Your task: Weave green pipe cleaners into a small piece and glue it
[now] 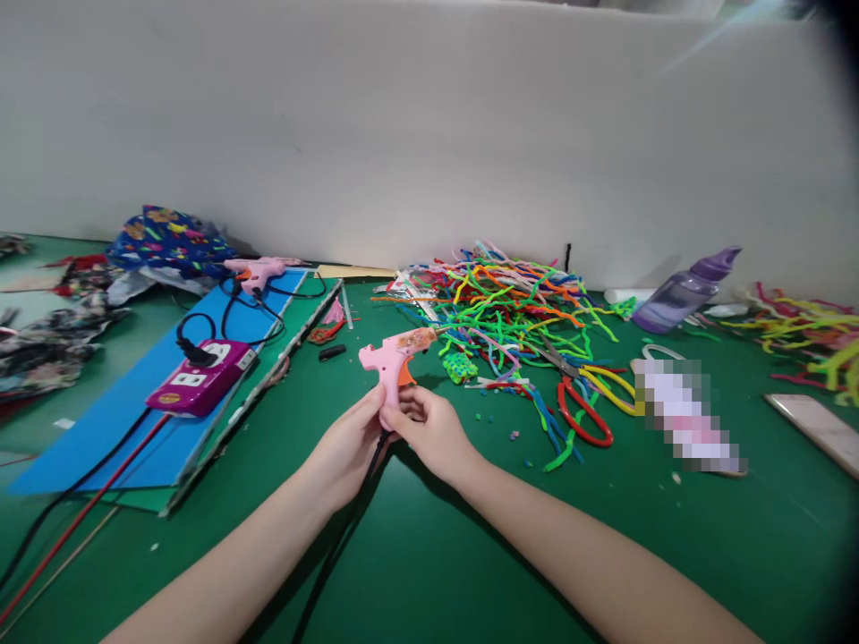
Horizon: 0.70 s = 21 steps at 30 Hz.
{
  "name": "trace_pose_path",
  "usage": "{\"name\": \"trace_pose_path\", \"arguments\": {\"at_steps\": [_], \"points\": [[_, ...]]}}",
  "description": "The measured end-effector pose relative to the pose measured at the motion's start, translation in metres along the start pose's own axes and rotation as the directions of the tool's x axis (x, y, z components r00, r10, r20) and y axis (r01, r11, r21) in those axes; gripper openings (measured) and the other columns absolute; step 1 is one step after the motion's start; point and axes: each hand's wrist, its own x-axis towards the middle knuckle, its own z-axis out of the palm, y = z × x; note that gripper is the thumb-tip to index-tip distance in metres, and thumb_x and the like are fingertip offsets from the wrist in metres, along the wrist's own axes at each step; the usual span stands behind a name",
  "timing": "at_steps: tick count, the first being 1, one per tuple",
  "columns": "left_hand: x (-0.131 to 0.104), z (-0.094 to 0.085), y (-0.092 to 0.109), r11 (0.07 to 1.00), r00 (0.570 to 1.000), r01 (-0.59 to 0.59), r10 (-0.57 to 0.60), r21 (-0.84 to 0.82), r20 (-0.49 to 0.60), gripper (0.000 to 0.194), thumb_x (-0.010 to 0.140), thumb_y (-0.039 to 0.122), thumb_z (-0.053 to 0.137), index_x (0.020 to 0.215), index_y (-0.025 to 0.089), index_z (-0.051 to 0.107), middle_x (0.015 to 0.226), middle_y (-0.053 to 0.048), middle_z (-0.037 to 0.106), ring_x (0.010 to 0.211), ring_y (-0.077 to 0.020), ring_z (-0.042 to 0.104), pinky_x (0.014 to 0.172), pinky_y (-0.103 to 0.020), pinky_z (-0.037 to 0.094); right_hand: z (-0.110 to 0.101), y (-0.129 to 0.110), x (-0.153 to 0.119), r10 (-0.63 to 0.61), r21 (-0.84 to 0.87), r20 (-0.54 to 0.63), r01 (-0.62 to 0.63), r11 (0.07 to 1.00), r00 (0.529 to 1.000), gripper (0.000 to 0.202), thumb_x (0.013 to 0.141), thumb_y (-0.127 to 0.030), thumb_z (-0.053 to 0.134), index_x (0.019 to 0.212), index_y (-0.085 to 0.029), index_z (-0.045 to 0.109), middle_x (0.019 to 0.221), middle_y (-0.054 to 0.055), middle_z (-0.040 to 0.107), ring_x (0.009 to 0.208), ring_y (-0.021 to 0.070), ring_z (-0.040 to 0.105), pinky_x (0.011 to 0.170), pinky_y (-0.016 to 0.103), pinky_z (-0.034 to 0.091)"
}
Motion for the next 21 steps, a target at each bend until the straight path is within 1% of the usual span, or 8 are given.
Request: {"name": "trace_pose_path", "arguments": {"at_steps": [6, 9, 13, 15, 17, 18, 19, 21], "points": [[0.001, -0.003, 0.0, 0.991, 0.995, -0.091, 0.085, 0.102, 0.058, 0.021, 0.078, 0.027, 0.064, 0.093, 0.013, 0.067, 0.092, -0.008, 0.071, 0.085, -0.0169, 0.064, 0.076, -0.024, 0.049, -0.002, 0.002, 0.0, -0.003, 0.004, -0.12, 0.004, 1.0, 0.993, 0.025, 0.066, -0.03, 0.068, 0.084, -0.014, 0.059, 0.076, 0.004, 0.065, 0.065, 0.014, 0.062, 0.065, 0.029, 0.05], [-0.005, -0.005, 0.007, 0.982, 0.991, -0.119, 0.127, 0.144, -0.045, 0.021, 0.07, 0.015, 0.066, 0.091, 0.011, 0.066, 0.088, -0.008, 0.069, 0.085, -0.0169, 0.063, 0.079, -0.026, 0.049, -0.004, 0.003, 0.002, -0.009, 0.002, -0.178, 0.009, 1.0, 0.984, 0.025, 0.065, -0.031, 0.069, 0.081, -0.015, 0.057, 0.074, 0.003, 0.064, 0.064, 0.0137, 0.061, 0.064, 0.028, 0.05], [0.0, -0.014, 0.034, 0.873, 0.913, -0.289, 0.375, 0.392, -0.162, 0.015, 0.068, 0.017, 0.062, 0.082, 0.016, 0.059, 0.067, 0.0, 0.06, 0.069, -0.0139, 0.061, 0.058, -0.022, 0.045, -0.003, 0.002, 0.003, -0.017, -0.018, -0.212, 0.013, 1.0, 0.977, 0.022, 0.065, -0.031, 0.069, 0.078, -0.017, 0.056, 0.07, 0.0, 0.062, 0.061, 0.0122, 0.059, 0.06, 0.026, 0.048], [0.017, -0.023, 0.057, 0.602, 0.801, -0.422, 0.597, 0.678, -0.032, 0.012, 0.074, 0.023, 0.054, 0.085, 0.018, 0.056, 0.07, -0.001, 0.06, 0.066, -0.0141, 0.06, 0.058, -0.023, 0.045, -0.003, 0.001, 0.003, -0.002, 0.0, -0.209, 0.002, 1.0, 0.978, 0.022, 0.066, -0.031, 0.068, 0.078, -0.017, 0.056, 0.069, 0.0, 0.061, 0.059, 0.0121, 0.058, 0.06, 0.026, 0.048], [0.04, -0.035, 0.083, 0.437, 0.767, -0.422, 0.639, 0.794, 0.056, 0.014, 0.075, 0.022, 0.054, 0.088, 0.018, 0.058, 0.075, -0.004, 0.064, 0.068, -0.0162, 0.061, 0.06, -0.025, 0.044, -0.003, 0.002, 0.003, 0.019, 0.034, -0.193, -0.012, 0.999, 0.981, 0.023, 0.068, -0.033, 0.067, 0.08, -0.017, 0.056, 0.068, 0.0, 0.061, 0.058, 0.0126, 0.059, 0.059, 0.027, 0.048], [0.054, -0.041, 0.095, 0.072, 0.714, -0.352, 0.665, 0.933, 0.218, 0.017, 0.08, 0.022, 0.046, 0.092, 0.018, 0.057, 0.079, -0.005, 0.066, 0.068, -0.0168, 0.061, 0.061, -0.026, 0.044, -0.003, 0.002, 0.003, 0.026, 0.051, -0.182, -0.017, 0.999, 0.983, 0.024, 0.068, -0.034, 0.067, 0.081, -0.017, 0.057, 0.069, 0.001, 0.062, 0.058, 0.0129, 0.059, 0.06, 0.028, 0.049], [0.067, -0.047, 0.105, -0.065, 0.694, -0.306, 0.668, 0.95, 0.269, 0.018, 0.079, 0.02, 0.047, 0.091, 0.018, 0.059, 0.083, -0.007, 0.067, 0.074, -0.0199, 0.062, 0.067, -0.03, 0.044, -0.003, 0.003, 0.003, 0.028, 0.063, -0.173, -0.018, 0.998, 0.985, 0.025, 0.069, -0.035, 0.066, 0.082, -0.016, 0.057, 0.07, 0.001, 0.062, 0.059, 0.0133, 0.06, 0.06, 0.029, 0.049], [0.091, -0.058, 0.122, -0.211, 0.679, -0.266, 0.652, 0.941, 0.338, 0.017, 0.077, 0.018, 0.049, 0.088, 0.017, 0.062, 0.095, -0.012, 0.066, 0.088, -0.0256, 0.06, 0.077, -0.035, 0.042, -0.004, 0.004, 0.004, 0.02, 0.07, -0.161, -0.009, 0.997, 0.987, 0.026, 0.07, -0.035, 0.066, 0.085, -0.016, 0.057, 0.073, 0.002, 0.064, 0.062, 0.0139, 0.061, 0.063, 0.029, 0.05]]}}
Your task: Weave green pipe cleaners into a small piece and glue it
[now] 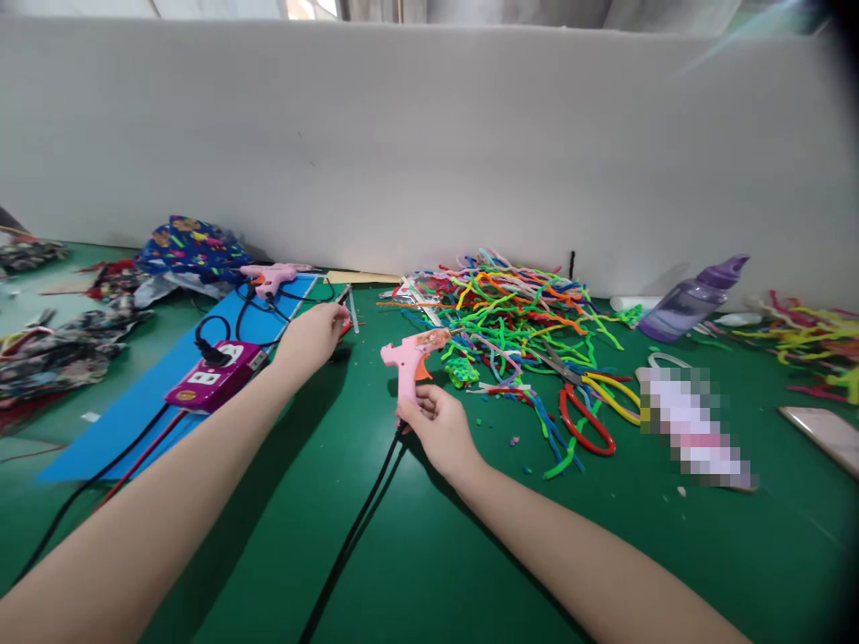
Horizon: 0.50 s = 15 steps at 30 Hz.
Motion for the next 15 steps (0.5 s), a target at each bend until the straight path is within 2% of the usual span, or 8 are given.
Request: {"name": "trace_pose_path", "arguments": {"at_steps": [3, 5, 9, 13, 15], "points": [[0.023, 0.008, -0.019, 0.983, 0.99, -0.125, 0.115, 0.132, 0.081, 0.021, 0.075, 0.011, 0.05, 0.089, 0.016, 0.065, 0.103, -0.016, 0.065, 0.096, -0.028, 0.058, 0.082, -0.038, 0.039, -0.001, 0.0, 0.0, -0.011, 0.004, 0.008, 0.011, 1.0, 1.0, 0.027, 0.07, -0.035, 0.066, 0.087, -0.016, 0.057, 0.076, 0.003, 0.064, 0.064, 0.0144, 0.062, 0.064, 0.03, 0.051], [0.032, 0.013, -0.026, 0.961, 0.969, -0.216, 0.188, 0.173, 0.162, 0.024, 0.075, 0.008, 0.051, 0.091, 0.017, 0.067, 0.104, -0.015, 0.065, 0.098, -0.0274, 0.059, 0.084, -0.037, 0.039, -0.001, -0.001, 0.0, -0.009, 0.006, 0.002, 0.009, 1.0, 1.0, 0.028, 0.07, -0.036, 0.066, 0.087, -0.016, 0.057, 0.076, 0.003, 0.064, 0.064, 0.0148, 0.062, 0.065, 0.031, 0.051], [0.039, 0.015, -0.032, 0.918, 0.916, -0.347, 0.287, 0.193, 0.28, 0.021, 0.077, 0.007, 0.053, 0.087, 0.016, 0.068, 0.106, -0.011, 0.065, 0.096, -0.0214, 0.061, 0.081, -0.029, 0.041, -0.001, -0.002, 0.001, -0.007, 0.011, -0.001, 0.007, 1.0, 1.0, 0.031, 0.069, -0.037, 0.067, 0.088, -0.015, 0.057, 0.078, 0.004, 0.064, 0.067, 0.0152, 0.064, 0.07, 0.032, 0.052], [0.038, 0.013, -0.033, 0.906, 0.905, -0.384, 0.332, 0.178, 0.265, 0.019, 0.088, 0.015, 0.047, 0.089, 0.014, 0.066, 0.108, -0.005, 0.063, 0.083, -0.0118, 0.062, 0.073, -0.022, 0.045, -0.001, -0.001, 0.001, -0.002, 0.012, 0.006, 0.002, 1.0, 1.0, 0.031, 0.069, -0.038, 0.068, 0.088, -0.016, 0.057, 0.079, 0.004, 0.065, 0.068, 0.0152, 0.064, 0.07, 0.032, 0.052], [0.037, 0.013, -0.033, 0.919, 0.93, -0.353, 0.325, 0.176, 0.169, 0.018, 0.089, 0.025, 0.051, 0.092, 0.013, 0.063, 0.102, -0.004, 0.064, 0.08, -0.0121, 0.062, 0.073, -0.027, 0.049, -0.001, 0.0, 0.002, 0.0, 0.014, 0.005, 0.0, 1.0, 1.0, 0.031, 0.069, -0.038, 0.068, 0.088, -0.016, 0.057, 0.078, 0.003, 0.065, 0.067, 0.0152, 0.064, 0.07, 0.032, 0.052]]}}
